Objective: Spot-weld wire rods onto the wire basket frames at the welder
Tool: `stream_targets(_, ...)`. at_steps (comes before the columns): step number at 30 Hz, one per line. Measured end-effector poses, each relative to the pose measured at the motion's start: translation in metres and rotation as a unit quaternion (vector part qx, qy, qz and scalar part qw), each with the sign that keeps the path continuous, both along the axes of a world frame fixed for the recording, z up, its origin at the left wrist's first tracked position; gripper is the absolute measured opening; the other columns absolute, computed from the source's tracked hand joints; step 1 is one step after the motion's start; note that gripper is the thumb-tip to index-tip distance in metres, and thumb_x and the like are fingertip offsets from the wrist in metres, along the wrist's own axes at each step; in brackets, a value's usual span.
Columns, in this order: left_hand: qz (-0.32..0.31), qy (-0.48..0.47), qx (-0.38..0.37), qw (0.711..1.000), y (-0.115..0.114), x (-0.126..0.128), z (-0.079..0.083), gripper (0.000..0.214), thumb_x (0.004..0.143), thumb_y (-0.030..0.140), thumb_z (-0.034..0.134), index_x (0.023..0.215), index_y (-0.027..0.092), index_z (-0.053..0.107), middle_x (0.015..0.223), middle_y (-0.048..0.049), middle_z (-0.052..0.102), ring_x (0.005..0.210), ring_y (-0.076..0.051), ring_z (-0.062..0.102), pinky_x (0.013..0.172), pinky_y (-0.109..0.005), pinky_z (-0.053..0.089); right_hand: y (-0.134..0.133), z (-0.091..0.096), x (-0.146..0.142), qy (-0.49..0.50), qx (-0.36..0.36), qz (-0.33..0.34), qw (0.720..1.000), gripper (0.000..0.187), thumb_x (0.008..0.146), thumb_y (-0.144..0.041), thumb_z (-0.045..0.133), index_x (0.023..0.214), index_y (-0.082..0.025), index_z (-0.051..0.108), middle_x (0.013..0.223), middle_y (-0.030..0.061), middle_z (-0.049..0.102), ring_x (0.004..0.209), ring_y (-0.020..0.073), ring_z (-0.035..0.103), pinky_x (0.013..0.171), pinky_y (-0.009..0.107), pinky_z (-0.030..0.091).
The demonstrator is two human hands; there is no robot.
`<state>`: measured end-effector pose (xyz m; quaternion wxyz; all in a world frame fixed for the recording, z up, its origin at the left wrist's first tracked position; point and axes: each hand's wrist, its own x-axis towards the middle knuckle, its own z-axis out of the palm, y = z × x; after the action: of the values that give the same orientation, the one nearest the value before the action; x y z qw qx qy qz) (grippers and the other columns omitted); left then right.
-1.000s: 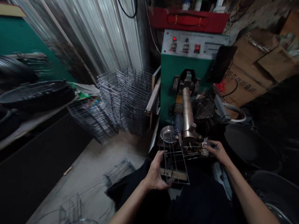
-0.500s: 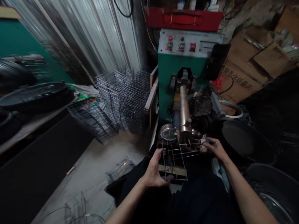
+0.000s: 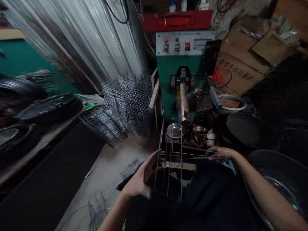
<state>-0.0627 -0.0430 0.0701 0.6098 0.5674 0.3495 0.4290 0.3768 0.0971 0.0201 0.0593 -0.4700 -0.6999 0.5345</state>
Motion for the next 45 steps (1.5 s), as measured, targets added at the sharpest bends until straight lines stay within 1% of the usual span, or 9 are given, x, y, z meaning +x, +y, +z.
stream_targets(3,-0.017,0.15,0.038,0.988,-0.014,0.002,-0.006,0.144,0.047,0.06,0.101,0.165,0.031,0.023,0.161,-0.0209,0.038,0.148,-0.048,0.039,0.112,-0.069,0.045,-0.001,-0.017,0.001,-0.06,-0.139,0.046,0.987,0.052,0.062,-0.061,0.086,0.089,-0.017,0.078,0.056,-0.0021,0.06,0.043,0.0086,0.045,0.04,0.019,0.032)
stream_targets(6,0.027,0.294,0.076,0.952,-0.017,0.012,-0.022,0.136,0.053,0.041,0.1,0.164,0.029,0.022,0.157,-0.0198,0.043,0.147,-0.048,0.04,0.115,-0.071,0.042,0.001,-0.034,0.004,-0.094,-0.17,0.027,0.981,0.057,0.054,-0.064,0.089,0.081,-0.016,0.076,0.048,-0.004,0.054,0.039,0.0076,0.04,0.04,0.02,0.029)
stream_targets(8,0.058,0.327,0.103,0.938,-0.014,0.019,-0.031,0.128,0.052,0.036,0.098,0.16,0.024,0.031,0.151,-0.0198,0.048,0.145,-0.047,0.043,0.119,-0.071,0.038,0.005,-0.038,0.005,-0.094,-0.152,0.006,0.984,0.058,0.051,-0.066,0.089,0.078,-0.017,0.076,0.055,0.0,0.062,0.045,0.0108,0.048,0.044,0.022,0.036)
stream_targets(11,0.07,0.286,0.099,0.95,-0.007,0.029,-0.041,0.114,0.055,0.034,0.094,0.153,0.021,0.038,0.146,-0.0186,0.053,0.138,-0.043,0.052,0.119,-0.065,0.041,0.012,-0.031,0.001,-0.024,-0.07,-0.019,0.997,0.056,0.057,-0.067,0.087,0.084,-0.019,0.078,0.084,0.0068,0.076,0.073,0.0198,0.066,0.066,0.029,0.051)
stream_targets(14,0.056,0.232,0.084,0.967,0.0,0.038,-0.048,0.106,0.06,0.033,0.09,0.151,0.021,0.036,0.146,-0.0172,0.055,0.136,-0.039,0.056,0.119,-0.06,0.044,0.017,-0.011,-0.011,0.062,-0.004,-0.007,0.998,0.052,0.072,-0.068,0.078,0.087,-0.019,0.077,0.09,0.0051,0.075,0.086,0.0221,0.065,0.081,0.033,0.049)
stream_targets(18,0.07,0.23,0.08,0.967,0.01,0.046,-0.057,0.107,0.058,0.034,0.09,0.149,0.022,0.035,0.144,-0.0177,0.057,0.133,-0.039,0.059,0.117,-0.06,0.046,0.021,0.015,-0.03,0.116,0.046,-0.029,0.992,0.051,0.076,-0.068,0.077,0.074,-0.018,0.068,0.073,0.0,0.063,0.074,0.0176,0.056,0.072,0.029,0.042)
stream_targets(23,0.086,0.241,0.097,0.962,0.024,0.05,-0.061,0.11,0.058,0.038,0.092,0.15,0.02,0.034,0.142,-0.0187,0.058,0.131,-0.039,0.061,0.117,-0.061,0.046,0.027,0.03,-0.042,0.143,0.135,-0.113,0.974,0.056,0.076,-0.072,0.075,0.067,-0.019,0.06,0.07,-0.0003,0.056,0.072,0.0169,0.05,0.067,0.029,0.038)
stream_targets(36,0.094,0.222,0.142,0.96,0.052,0.056,-0.074,0.116,0.055,0.034,0.093,0.152,0.021,0.029,0.143,-0.0181,0.055,0.132,-0.039,0.059,0.117,-0.061,0.047,0.05,0.034,-0.054,0.115,0.192,-0.161,0.961,0.062,0.075,-0.072,0.076,0.056,-0.021,0.048,0.059,-0.0031,0.04,0.061,0.0129,0.038,0.058,0.029,0.028)
stream_targets(45,0.096,0.198,0.159,0.962,0.065,0.06,-0.079,0.12,0.054,0.034,0.093,0.155,0.023,0.029,0.146,-0.0167,0.054,0.13,-0.039,0.061,0.114,-0.057,0.05,0.063,0.026,-0.046,0.107,0.185,-0.174,0.961,0.057,0.074,-0.068,0.078,0.059,-0.019,0.053,0.061,-0.003,0.046,0.062,0.0132,0.041,0.059,0.028,0.03)
